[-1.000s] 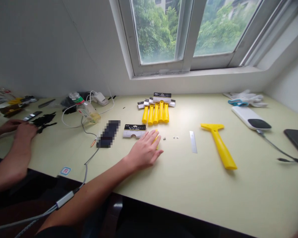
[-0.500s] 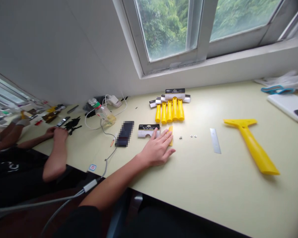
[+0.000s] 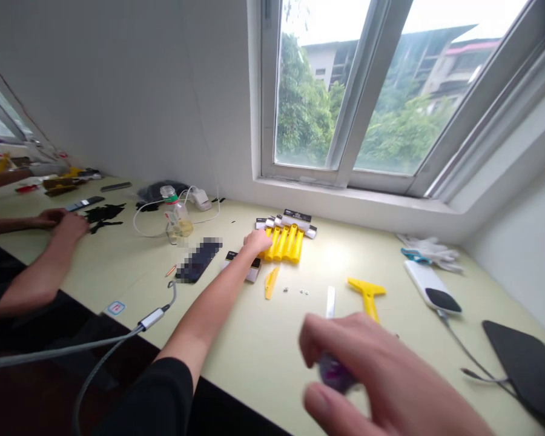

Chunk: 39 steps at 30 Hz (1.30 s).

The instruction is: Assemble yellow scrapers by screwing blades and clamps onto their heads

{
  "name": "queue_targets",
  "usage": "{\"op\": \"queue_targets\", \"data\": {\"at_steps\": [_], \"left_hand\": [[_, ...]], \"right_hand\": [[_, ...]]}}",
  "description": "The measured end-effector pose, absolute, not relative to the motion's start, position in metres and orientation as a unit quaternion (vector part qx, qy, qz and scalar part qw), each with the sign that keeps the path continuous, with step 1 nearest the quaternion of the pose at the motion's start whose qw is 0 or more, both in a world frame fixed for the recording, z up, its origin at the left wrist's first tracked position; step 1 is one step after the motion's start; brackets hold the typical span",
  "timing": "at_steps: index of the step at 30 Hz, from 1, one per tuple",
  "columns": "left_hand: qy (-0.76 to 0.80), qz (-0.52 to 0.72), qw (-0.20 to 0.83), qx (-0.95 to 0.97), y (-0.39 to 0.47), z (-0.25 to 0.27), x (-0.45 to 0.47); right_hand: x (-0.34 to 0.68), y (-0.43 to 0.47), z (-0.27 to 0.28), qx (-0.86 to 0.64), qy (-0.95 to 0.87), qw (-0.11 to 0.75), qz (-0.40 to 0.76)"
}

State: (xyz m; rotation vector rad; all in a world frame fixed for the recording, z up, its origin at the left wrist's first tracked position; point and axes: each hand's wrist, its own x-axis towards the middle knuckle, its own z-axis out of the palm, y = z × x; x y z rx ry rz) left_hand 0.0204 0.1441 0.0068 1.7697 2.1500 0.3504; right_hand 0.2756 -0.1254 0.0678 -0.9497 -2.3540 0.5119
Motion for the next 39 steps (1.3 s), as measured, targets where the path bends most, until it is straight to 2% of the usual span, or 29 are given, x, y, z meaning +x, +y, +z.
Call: {"op": "queue_targets", "data": {"at_steps": [2, 4, 12, 16, 20, 23, 26, 28, 31, 34, 36, 39], "left_hand": [[0.762, 0.130, 0.190, 0.606, 0.148, 0.001, 0.018], [0.765, 0.135, 0.202, 0.596, 0.150, -0.002, 0.013], [0.763, 0.173, 0.208, 0.587, 0.160, -0.005, -0.019], [0.754, 0.231, 0.201, 0.582, 0.150, -0.002, -0.037], [0.737, 0.333, 0.199, 0.553, 0.133, 0.008, -0.048], [0.700, 0.419, 0.212, 0.537, 0.115, 0.015, -0.043], [0.642, 0.479, 0.234, 0.550, 0.087, 0.018, -0.023], [0.591, 0.504, 0.256, 0.575, 0.064, 0.017, -0.004], [0.432, 0.540, 0.342, 0.636, 0.024, 0.011, 0.022], [0.371, 0.529, 0.331, 0.687, -0.010, 0.000, 0.035], [0.337, 0.535, 0.297, 0.716, -0.024, -0.008, 0.037], [0.300, 0.533, 0.255, 0.749, -0.032, -0.019, 0.036]], "right_hand": [[0.237, -0.112, 0.109, -0.358, -0.903, 0.117, 0.205], [0.205, -0.106, 0.119, -0.366, -0.911, 0.058, 0.182], [0.187, -0.104, 0.001, -0.537, -0.841, 0.036, 0.047], [0.192, -0.104, -0.031, -0.582, -0.809, 0.064, -0.052], [0.209, -0.099, -0.049, -0.586, -0.795, 0.111, -0.108], [0.226, -0.094, -0.051, -0.582, -0.793, 0.144, -0.109], [0.237, -0.088, -0.035, -0.563, -0.791, 0.223, -0.080], [0.237, -0.079, -0.015, -0.550, -0.781, 0.297, 0.006], [0.232, -0.057, 0.017, -0.530, -0.699, 0.417, 0.239], [0.229, -0.033, 0.034, -0.442, -0.578, 0.554, 0.405], [0.229, -0.024, 0.032, -0.392, -0.510, 0.623, 0.445], [0.233, -0.023, 0.022, -0.375, -0.447, 0.683, 0.440]]}}
